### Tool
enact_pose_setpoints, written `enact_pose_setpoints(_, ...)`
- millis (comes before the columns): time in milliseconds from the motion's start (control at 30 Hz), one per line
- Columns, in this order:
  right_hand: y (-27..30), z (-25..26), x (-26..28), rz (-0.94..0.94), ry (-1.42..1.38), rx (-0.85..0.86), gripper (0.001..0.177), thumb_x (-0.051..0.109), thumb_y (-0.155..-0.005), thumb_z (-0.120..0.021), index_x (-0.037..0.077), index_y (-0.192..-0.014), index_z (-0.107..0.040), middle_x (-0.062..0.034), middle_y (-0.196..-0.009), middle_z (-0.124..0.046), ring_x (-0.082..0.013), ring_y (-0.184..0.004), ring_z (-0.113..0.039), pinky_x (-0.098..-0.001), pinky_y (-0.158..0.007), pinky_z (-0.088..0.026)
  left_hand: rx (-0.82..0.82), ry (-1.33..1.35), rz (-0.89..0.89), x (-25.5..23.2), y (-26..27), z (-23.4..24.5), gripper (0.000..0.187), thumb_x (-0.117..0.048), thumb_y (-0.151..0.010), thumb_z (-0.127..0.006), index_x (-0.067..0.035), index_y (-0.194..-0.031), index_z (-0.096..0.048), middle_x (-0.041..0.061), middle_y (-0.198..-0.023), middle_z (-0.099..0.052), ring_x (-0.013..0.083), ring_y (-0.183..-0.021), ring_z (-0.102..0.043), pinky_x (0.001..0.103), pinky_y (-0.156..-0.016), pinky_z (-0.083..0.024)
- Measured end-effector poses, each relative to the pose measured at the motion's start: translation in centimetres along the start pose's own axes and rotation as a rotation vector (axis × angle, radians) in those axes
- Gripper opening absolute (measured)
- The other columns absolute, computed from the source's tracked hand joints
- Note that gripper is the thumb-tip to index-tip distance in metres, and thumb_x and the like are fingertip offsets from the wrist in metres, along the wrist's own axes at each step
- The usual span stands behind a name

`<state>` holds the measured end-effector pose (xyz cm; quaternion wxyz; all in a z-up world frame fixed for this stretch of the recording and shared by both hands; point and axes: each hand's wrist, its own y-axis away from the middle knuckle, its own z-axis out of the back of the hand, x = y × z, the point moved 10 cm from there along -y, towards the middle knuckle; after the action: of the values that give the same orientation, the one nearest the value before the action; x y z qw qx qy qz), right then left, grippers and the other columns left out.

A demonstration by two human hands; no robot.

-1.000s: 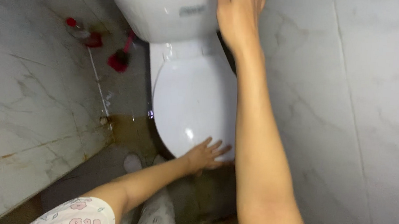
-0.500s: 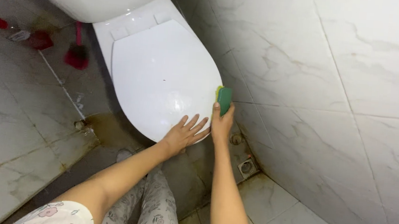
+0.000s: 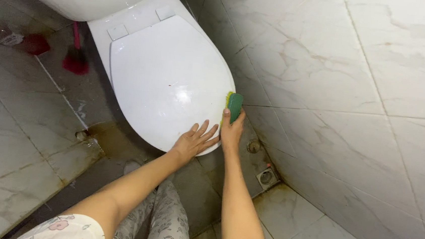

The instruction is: Cleaning the exterior, rim, and tank of a toilet with a sponge and scrubbing the bowl with a brush.

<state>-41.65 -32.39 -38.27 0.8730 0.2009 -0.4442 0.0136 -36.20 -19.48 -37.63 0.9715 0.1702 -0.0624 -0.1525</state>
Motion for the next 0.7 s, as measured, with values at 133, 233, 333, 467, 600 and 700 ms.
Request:
enact_pose_setpoints(133, -0.1, -0.3, 0.0, 0.006, 0.047, -0.021, 0.077, 0.051, -0.1, -0.053, -0.001, -0.153, -0.033, -0.0309, -0.138, -0.056, -0.0432, -0.126, -0.058, -0.0503, -0.102, -0.047, 0.112, 0.028, -0.001, 0.2, -0.2, -1.9, 0.102, -0.023, -0.089, -0.069, -0.026, -0.164, 0.001, 0.012, -0.17, -0.004, 0.0367, -0.152, -0.011, 0.05, -0.116, -0.022)
enact_pose_setpoints(233, 0.2, -0.1, 0.0, -0.009, 0.043, -0.031, 0.078, 0.051, -0.1, -0.054, -0.003, -0.152, -0.032, -0.0303, -0.139, -0.054, -0.0425, -0.128, -0.057, -0.0507, -0.105, -0.047, 0.162, 0.16, 0.011, 2.1, 1.7, 1.5, 0.116, -0.038, -0.084, -0.077, -0.024, -0.164, 0.005, 0.012, -0.171, -0.004, 0.0377, -0.154, -0.011, 0.052, -0.119, -0.021)
enact_pose_setpoints(333, 0.0, 0.1, -0.5, -0.001, 0.059, -0.134, 0.077, 0.052, -0.103, -0.056, -0.005, -0.15, -0.034, -0.0293, -0.141, -0.05, -0.0413, -0.128, -0.054, -0.0528, -0.105, -0.046, 0.192, 0.465, 0.12, 6.4, 5.1, 5.7, 0.127, -0.052, -0.075, -0.084, -0.024, -0.163, 0.004, 0.011, -0.171, -0.006, 0.0372, -0.154, -0.011, 0.056, -0.12, -0.018)
enact_pose_setpoints(467, 4.0, -0.4, 9.7, -0.241, -0.226, -0.243, 0.078, 0.057, -0.094, -0.052, 0.007, -0.15, -0.033, -0.0157, -0.139, -0.041, -0.0312, -0.123, -0.05, -0.0485, -0.096, -0.052, -0.268, 0.684, 0.634, 17.5, 10.9, 8.4, 0.103, -0.054, -0.079, -0.082, -0.018, -0.157, -0.025, 0.018, -0.16, -0.026, 0.0412, -0.143, -0.027, 0.064, -0.109, -0.022)
enact_pose_setpoints(600, 7.6, -8.0, 23.3, -0.168, -0.537, -0.021, 0.078, 0.06, -0.09, -0.052, 0.006, -0.147, -0.044, -0.0134, -0.134, -0.057, -0.0289, -0.119, -0.057, -0.0436, -0.096, -0.053, -0.721, 0.397, 0.941, 30.7, 23.2, 19.6, 0.081, -0.039, -0.081, -0.08, -0.019, -0.152, -0.047, 0.018, -0.155, -0.037, 0.0385, -0.144, -0.032, 0.065, -0.108, -0.022)
enact_pose_setpoints(700, 8.1, -14.7, 32.3, 0.098, -0.68, 0.087, 0.078, 0.054, -0.096, -0.059, 0.0, -0.149, -0.042, -0.0156, -0.132, -0.057, -0.0247, -0.119, -0.055, -0.0363, -0.1, -0.046, -1.034, 0.251, 1.003, 38.9, 29.4, 28.0, 0.052, -0.021, -0.102, -0.071, -0.011, -0.151, -0.055, 0.016, -0.157, -0.044, 0.036, -0.15, -0.03, 0.061, -0.118, -0.021)
